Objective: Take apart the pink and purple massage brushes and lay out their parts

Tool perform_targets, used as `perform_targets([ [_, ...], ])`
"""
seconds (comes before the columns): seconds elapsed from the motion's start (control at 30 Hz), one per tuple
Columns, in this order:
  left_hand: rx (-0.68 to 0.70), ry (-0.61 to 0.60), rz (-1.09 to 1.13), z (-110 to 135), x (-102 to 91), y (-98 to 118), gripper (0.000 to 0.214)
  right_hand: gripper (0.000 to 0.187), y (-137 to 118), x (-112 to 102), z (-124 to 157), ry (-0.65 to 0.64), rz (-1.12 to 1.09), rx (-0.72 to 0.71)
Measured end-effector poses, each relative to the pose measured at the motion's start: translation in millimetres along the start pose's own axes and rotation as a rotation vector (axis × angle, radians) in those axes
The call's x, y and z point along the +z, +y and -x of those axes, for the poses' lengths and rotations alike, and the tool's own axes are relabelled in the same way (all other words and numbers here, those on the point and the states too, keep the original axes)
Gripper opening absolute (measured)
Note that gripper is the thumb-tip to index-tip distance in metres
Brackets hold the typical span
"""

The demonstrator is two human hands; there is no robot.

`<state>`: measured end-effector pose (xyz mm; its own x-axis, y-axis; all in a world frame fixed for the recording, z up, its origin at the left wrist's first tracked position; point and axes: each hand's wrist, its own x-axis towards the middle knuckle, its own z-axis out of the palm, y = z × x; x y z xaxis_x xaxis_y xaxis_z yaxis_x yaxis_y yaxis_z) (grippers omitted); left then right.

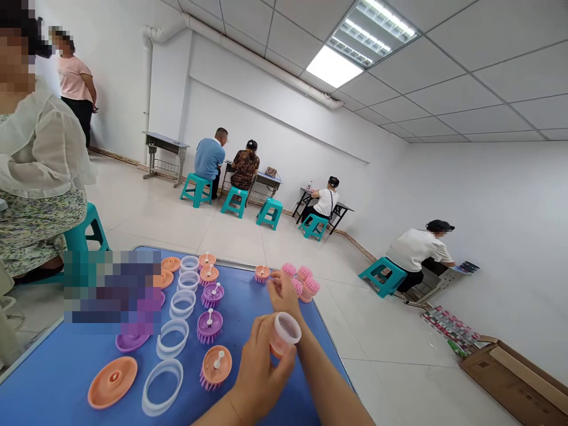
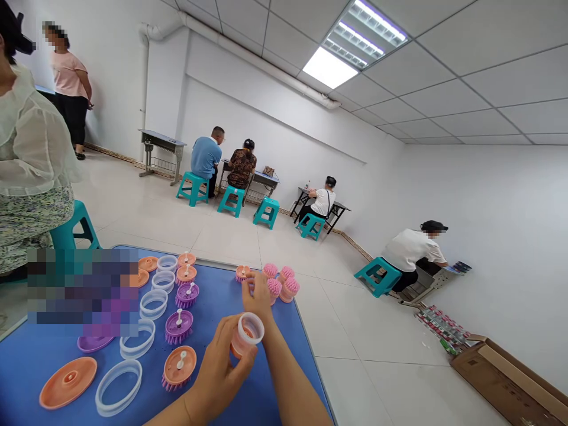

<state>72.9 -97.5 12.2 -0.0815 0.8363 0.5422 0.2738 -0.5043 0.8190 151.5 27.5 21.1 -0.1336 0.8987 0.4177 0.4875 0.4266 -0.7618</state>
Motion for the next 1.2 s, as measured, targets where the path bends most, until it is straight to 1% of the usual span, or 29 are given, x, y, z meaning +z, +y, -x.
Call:
perform_targets([
  [0.1,-0.078,0.033,-0.02,-2,1.6,-4,0.035,0.026,-9,-30,20,-0.119,-0.134,0.051],
  [0.2,-0.115,0.058,-0.095,-4,5.9,-13,0.041,0.046,-11,-51,38,-0.305,-0.378,0.128],
  [0.27,-0.113,0.063,-0.161,-4,8.8,-21,0.042,0.053,-9,-55,47,-0.414,-0.417,0.142],
  [0.37,-0.073,0.072,-0.235,-4,11.2,-28,0.04,0.046,-2,-53,55,-0.505,-0.366,0.146],
  [0.43,-0.029,0.06,-0.245,-3,11.0,-29,0.04,0.04,1,-51,57,-0.517,-0.365,0.178],
  [0.53,0.04,0.002,-0.212,-3,8.5,-29,0.037,0.038,5,-51,57,-0.464,-0.445,0.266],
  [0.6,0.057,-0.04,-0.189,-4,6.3,-28,0.035,0.038,6,-50,56,-0.427,-0.51,0.302],
  [0.67,-0.002,-0.054,-0.174,-6,4.0,-28,0.037,0.037,4,-49,57,-0.406,-0.548,0.315],
  [0.77,-0.189,-0.064,-0.123,-9,0.6,-24,0.041,0.032,0,-48,57,-0.376,-0.577,0.3],
  [0.83,-0.301,-0.089,-0.062,-11,-1.7,-19,0.04,0.031,-3,-50,58,-0.359,-0.597,0.25],
  [0.87,-0.342,-0.098,-0.028,-12,-2.6,-17,0.039,0.032,-4,-52,58,-0.367,-0.613,0.218],
  [0.93,-0.399,-0.088,0.05,-14,-3.6,-15,0.039,0.034,-5,-56,58,-0.425,-0.653,0.166],
  [1.0,-0.421,-0.057,0.129,-15,-3.0,-16,0.037,0.037,-3,-60,59,-0.486,-0.689,0.145],
  [1.07,-0.405,-0.039,0.18,-14,-1.2,-19,0.037,0.041,0,-60,59,-0.495,-0.716,0.163],
  [1.13,-0.356,-0.027,0.17,-13,0.9,-23,0.04,0.046,4,-59,58,-0.484,-0.73,0.211],
  [1.2,-0.294,-0.013,0.134,-12,2.3,-25,0.04,0.046,6,-56,58,-0.485,-0.719,0.281],
])
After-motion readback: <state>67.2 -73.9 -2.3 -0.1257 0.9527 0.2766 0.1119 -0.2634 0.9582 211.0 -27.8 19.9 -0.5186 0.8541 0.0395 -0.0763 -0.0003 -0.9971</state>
